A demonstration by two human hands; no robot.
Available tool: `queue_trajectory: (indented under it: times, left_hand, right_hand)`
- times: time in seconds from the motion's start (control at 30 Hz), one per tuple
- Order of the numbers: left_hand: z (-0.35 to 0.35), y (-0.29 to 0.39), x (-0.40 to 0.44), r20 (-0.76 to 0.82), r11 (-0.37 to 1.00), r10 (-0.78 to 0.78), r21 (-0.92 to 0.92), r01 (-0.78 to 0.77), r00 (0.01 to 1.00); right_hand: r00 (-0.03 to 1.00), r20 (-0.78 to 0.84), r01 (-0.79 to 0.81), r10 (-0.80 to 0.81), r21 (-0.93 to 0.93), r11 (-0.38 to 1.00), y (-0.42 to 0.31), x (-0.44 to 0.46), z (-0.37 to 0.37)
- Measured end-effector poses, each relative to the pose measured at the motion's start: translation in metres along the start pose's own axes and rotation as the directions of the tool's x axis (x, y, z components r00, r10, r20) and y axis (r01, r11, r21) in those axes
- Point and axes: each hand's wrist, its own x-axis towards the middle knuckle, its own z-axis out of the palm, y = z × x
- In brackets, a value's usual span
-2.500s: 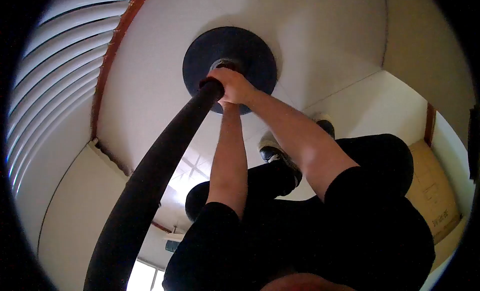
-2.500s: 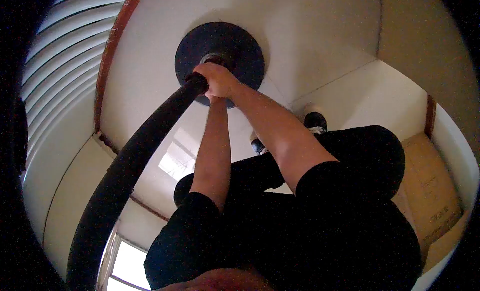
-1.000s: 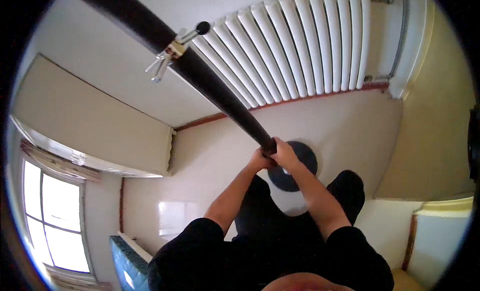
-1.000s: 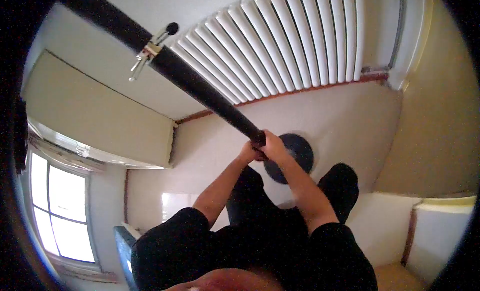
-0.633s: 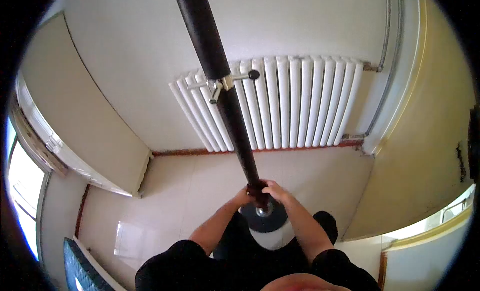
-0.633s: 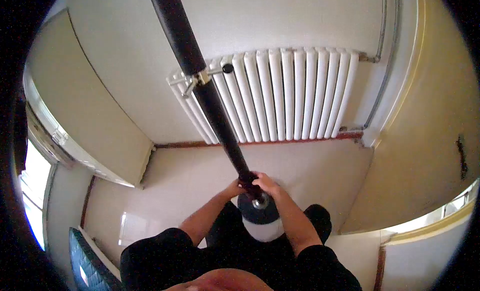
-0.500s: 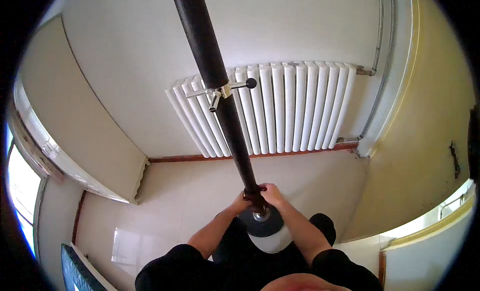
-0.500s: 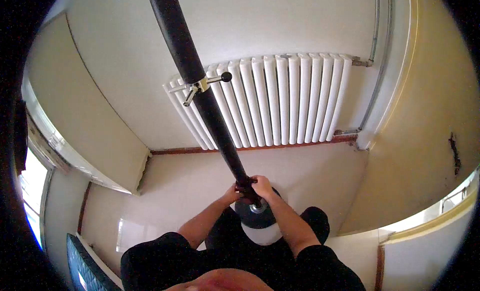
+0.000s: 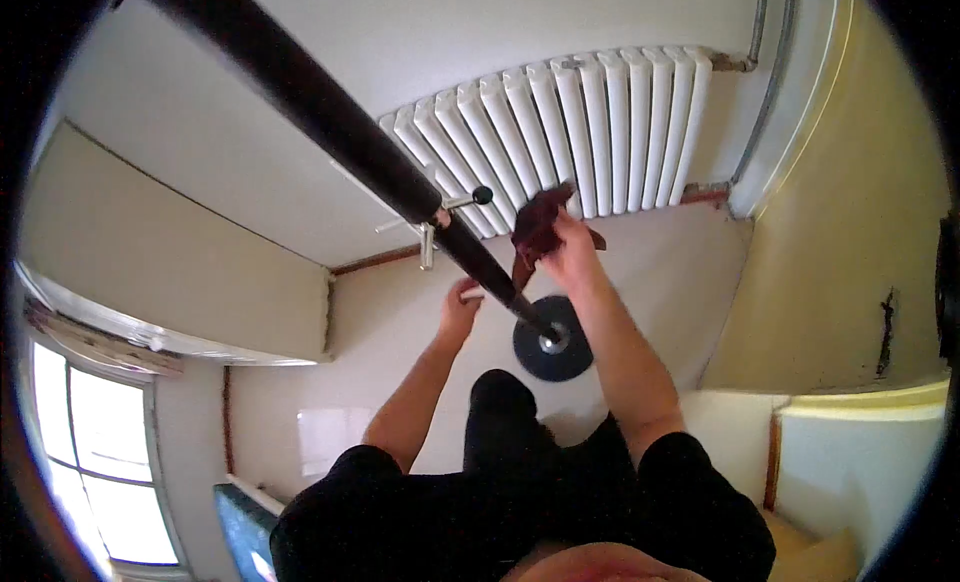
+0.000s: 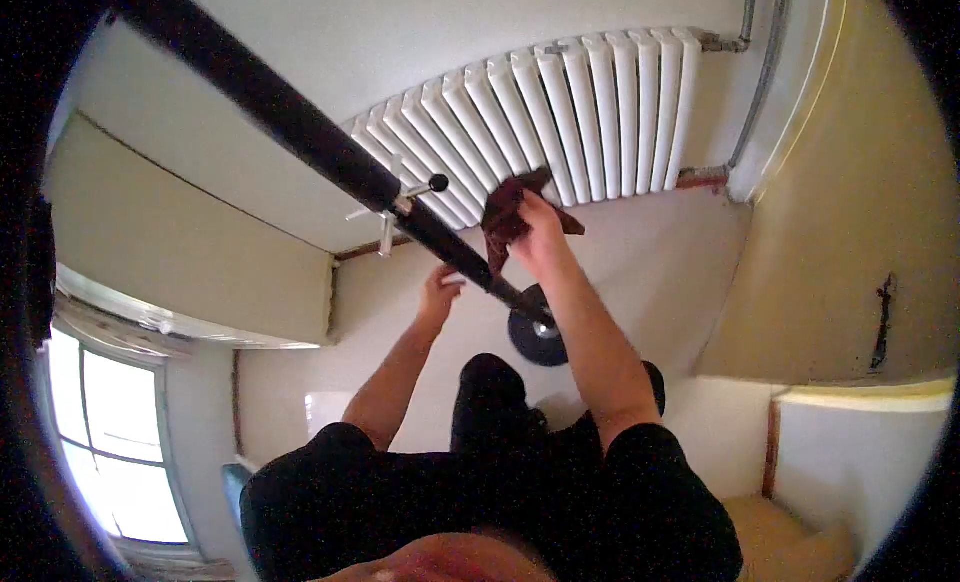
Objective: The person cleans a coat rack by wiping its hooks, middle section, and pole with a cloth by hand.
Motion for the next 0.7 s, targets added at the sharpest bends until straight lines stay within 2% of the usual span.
queue_trajectory:
  times: [0.07,0.13,0.17,0.2,0.27,0.3,0.33,0.37,0.4,0.47,0.5,0.6,0.63,0.7]
  left_hand:
    - [-0.023,0.096,-0.012,-0.143,0.979,-0.033,-0.204,0.003,0.989]
    - [-0.053,0.142,-0.007,-0.314,0.946,-0.061,-0.321,-0.046,0.948]
    - [-0.059,0.178,-0.012,-0.333,0.897,-0.043,-0.428,-0.11,0.942]
    - [-0.064,0.217,-0.018,-0.357,0.833,-0.029,-0.525,-0.175,0.934]
    - [-0.077,0.258,-0.019,-0.384,0.873,0.047,-0.433,-0.225,0.922]
    - [-0.082,0.274,-0.018,-0.393,0.887,0.089,-0.386,-0.252,0.915]
    - [-0.084,0.284,-0.015,-0.369,0.923,0.114,-0.304,-0.236,0.922]
    - [-0.084,0.292,-0.006,-0.334,0.949,0.137,-0.225,-0.22,0.932]
    - [-0.082,0.298,-0.004,-0.299,0.968,0.153,-0.146,-0.204,0.942]
    - [-0.05,0.322,-0.002,-0.384,0.905,0.162,-0.309,-0.291,0.909]
    - [-0.039,0.329,-0.001,-0.427,0.863,0.156,-0.379,-0.333,0.891]
    - [-0.037,0.31,-0.002,-0.347,0.828,0.153,-0.467,-0.312,0.925]
    - [-0.037,0.307,-0.002,-0.373,0.855,0.073,-0.454,-0.251,0.925]
    - [-0.032,0.303,-0.005,-0.418,0.849,0.064,-0.455,-0.27,0.906]
  right_hand:
    - [0.996,-0.043,-0.079,0.078,-0.005,0.997,-0.017,0.023,0.046]
    - [0.987,-0.117,-0.128,0.114,-0.12,0.985,-0.023,0.051,0.056]
    - [0.964,-0.142,-0.204,0.224,0.143,0.968,-0.03,0.049,0.101]
    - [0.962,-0.042,-0.266,0.271,0.093,0.959,-0.021,0.063,0.094]
    - [0.911,-0.106,-0.403,0.399,-0.011,0.915,-0.022,0.059,0.132]
    - [0.912,-0.052,-0.411,0.408,-0.138,0.901,-0.005,0.072,0.124]
    - [0.909,0.002,-0.401,0.417,-0.263,0.877,0.005,0.08,0.132]
    - [0.948,-0.06,-0.317,0.313,-0.287,0.904,0.013,0.081,0.135]
    - [0.946,-0.004,-0.314,0.323,-0.256,0.914,0.016,0.078,0.134]
    - [0.937,0.125,-0.301,0.327,-0.191,0.934,0.022,0.082,0.127]
    - [0.918,0.074,-0.374,0.389,-0.161,0.914,0.018,0.075,0.131]
    - [0.773,-0.015,-0.578,0.634,-0.431,0.693,0.007,0.079,0.145]
    - [0.781,0.064,-0.553,0.621,-0.393,0.735,0.016,0.083,0.141]
    - [0.773,0.046,-0.544,0.633,-0.466,0.698,0.019,0.089,0.139]
